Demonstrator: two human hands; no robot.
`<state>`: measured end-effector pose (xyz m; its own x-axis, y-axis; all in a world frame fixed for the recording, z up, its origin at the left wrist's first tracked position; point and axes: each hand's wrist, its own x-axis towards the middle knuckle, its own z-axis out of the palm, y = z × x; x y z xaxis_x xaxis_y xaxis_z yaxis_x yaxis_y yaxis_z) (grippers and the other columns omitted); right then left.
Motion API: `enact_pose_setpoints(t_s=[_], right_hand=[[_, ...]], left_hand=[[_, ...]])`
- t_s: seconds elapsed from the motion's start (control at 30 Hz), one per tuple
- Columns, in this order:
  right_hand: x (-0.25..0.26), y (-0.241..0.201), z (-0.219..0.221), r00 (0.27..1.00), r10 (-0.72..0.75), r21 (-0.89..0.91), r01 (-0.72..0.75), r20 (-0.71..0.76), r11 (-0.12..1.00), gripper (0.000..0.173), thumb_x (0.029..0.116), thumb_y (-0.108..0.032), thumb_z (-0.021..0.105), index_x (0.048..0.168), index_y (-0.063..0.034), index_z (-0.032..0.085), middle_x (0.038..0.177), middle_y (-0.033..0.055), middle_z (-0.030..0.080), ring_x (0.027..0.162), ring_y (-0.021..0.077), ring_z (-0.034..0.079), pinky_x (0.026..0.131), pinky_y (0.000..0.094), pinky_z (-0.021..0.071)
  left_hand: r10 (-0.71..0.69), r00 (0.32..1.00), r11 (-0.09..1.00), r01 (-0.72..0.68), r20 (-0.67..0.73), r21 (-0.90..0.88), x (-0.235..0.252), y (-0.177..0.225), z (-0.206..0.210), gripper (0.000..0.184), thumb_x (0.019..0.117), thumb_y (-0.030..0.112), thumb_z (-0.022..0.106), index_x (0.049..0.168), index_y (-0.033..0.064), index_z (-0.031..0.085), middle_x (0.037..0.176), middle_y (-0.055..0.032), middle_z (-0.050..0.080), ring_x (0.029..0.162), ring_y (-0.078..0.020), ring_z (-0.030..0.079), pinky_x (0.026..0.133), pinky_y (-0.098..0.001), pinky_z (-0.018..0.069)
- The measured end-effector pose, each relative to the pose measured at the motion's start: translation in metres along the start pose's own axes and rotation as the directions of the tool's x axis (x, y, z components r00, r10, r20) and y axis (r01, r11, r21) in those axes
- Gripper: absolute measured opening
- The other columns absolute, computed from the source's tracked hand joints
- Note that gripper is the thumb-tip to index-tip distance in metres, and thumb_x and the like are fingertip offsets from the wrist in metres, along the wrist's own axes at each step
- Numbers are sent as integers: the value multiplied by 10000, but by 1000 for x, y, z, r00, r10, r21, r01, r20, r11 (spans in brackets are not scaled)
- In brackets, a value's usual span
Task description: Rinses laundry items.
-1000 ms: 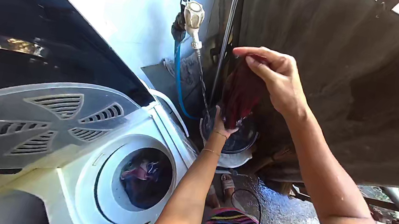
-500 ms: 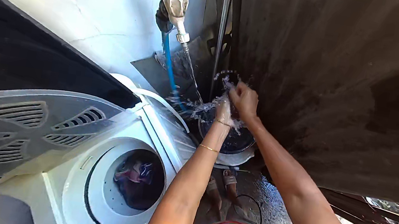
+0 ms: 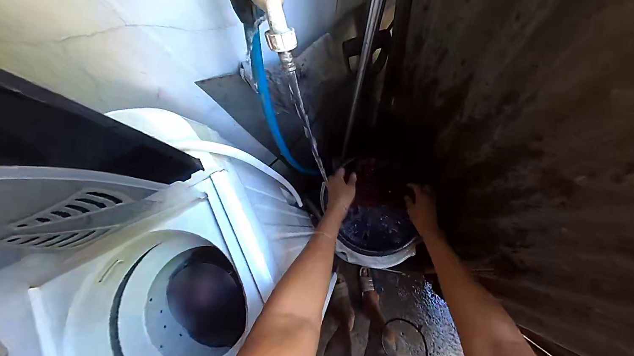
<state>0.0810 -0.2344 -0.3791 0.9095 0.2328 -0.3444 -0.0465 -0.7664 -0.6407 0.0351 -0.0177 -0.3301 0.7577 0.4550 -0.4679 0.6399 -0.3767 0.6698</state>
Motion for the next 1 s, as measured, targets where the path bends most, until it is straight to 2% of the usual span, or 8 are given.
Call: enact_pose_setpoints(t_s=[0.13, 0.2, 0.3, 0.37, 0.5, 0.67, 0.87, 1.0], right_hand=[[1, 1, 67, 970, 133, -184, -95, 203, 978, 740, 918, -163, 734, 1571, -331, 429, 1646, 246, 259, 1435, 519, 360, 1067, 653, 447], [5, 0, 92, 951, 194, -208, -145, 240, 967, 810, 954, -204, 697, 1626, -377, 279, 1662, 273, 188, 1363, 534, 451, 1013, 626, 502], [15, -1, 101, 882, 280, -251, -193, 379, 949, 810, 1004, -213, 621, 1662, -232, 150, 1603, 313, 305, 1312, 492, 537, 1041, 605, 488], [18, 1, 96, 810, 306, -265, -194, 500, 945, 731, 1018, -229, 601, 1621, -30, 237, 1586, 279, 379, 1455, 432, 404, 1182, 583, 339], [16, 5, 96, 744, 259, -237, -139, 616, 962, 581, 1037, -302, 593, 1469, 70, 480, 1519, 289, 470, 1453, 429, 405, 1198, 594, 291], [3, -5, 72, 967, 72, 182, -119, 245, 976, 635, 898, -158, 779, 1444, 38, 519, 1444, 289, 531, 1349, 415, 520, 1138, 548, 427], [-50, -120, -47, 963, -164, 147, 134, 215, 980, 410, 943, -172, 748, 1247, 51, 585, 1160, 264, 664, 1095, 397, 661, 957, 594, 532], [-126, -188, -118, 938, -346, 193, 334, 28, 923, 413, 968, -133, 685, 1326, -27, 510, 1111, 236, 670, 941, 374, 688, 771, 560, 570]], left_hand=[[-106, 978, 932, 34, 182, 360, 15, -43, 77, 582, 996, 173, 634, 1545, 135, 444, 1615, -314, 263, 1357, -488, 482, 1075, -556, 479], [-157, 965, 905, 55, 210, 422, 19, -57, 103, 744, 938, 116, 682, 1586, 153, 319, 1628, -278, 257, 1278, -458, 565, 1001, -536, 538], [-234, 940, 856, 80, 246, 511, 23, -66, 118, 824, 956, 129, 642, 1632, 84, 173, 1525, -248, 464, 1280, -403, 590, 1048, -543, 497], [-302, 903, 852, 112, 307, 511, 24, -66, 116, 694, 1005, 201, 614, 1588, 5, 293, 1507, -244, 496, 1367, -384, 523, 1132, -538, 417], [-162, 948, 935, 59, 274, 349, 17, -57, 106, 408, 970, 211, 669, 1335, 30, 635, 1343, -222, 636, 1283, -375, 592, 1092, -564, 453], [125, 936, 984, -160, 330, 81, -4, -4, 45, 254, 918, -40, 622, 1154, 0, 705, 1222, -245, 674, 1193, -396, 621, 1024, -598, 469], [74, 963, 997, -62, 261, -54, -20, -7, -15, 837, 743, -119, 703, 1484, 177, 449, 1479, -227, 509, 1271, -459, 553, 939, -683, 499], [-105, 951, 591, 295, 291, -751, -107, 48, -35, 512, 1029, 129, 409, 1513, 288, 456, 1319, -177, 597, 982, -334, 610, 700, -527, 520]])
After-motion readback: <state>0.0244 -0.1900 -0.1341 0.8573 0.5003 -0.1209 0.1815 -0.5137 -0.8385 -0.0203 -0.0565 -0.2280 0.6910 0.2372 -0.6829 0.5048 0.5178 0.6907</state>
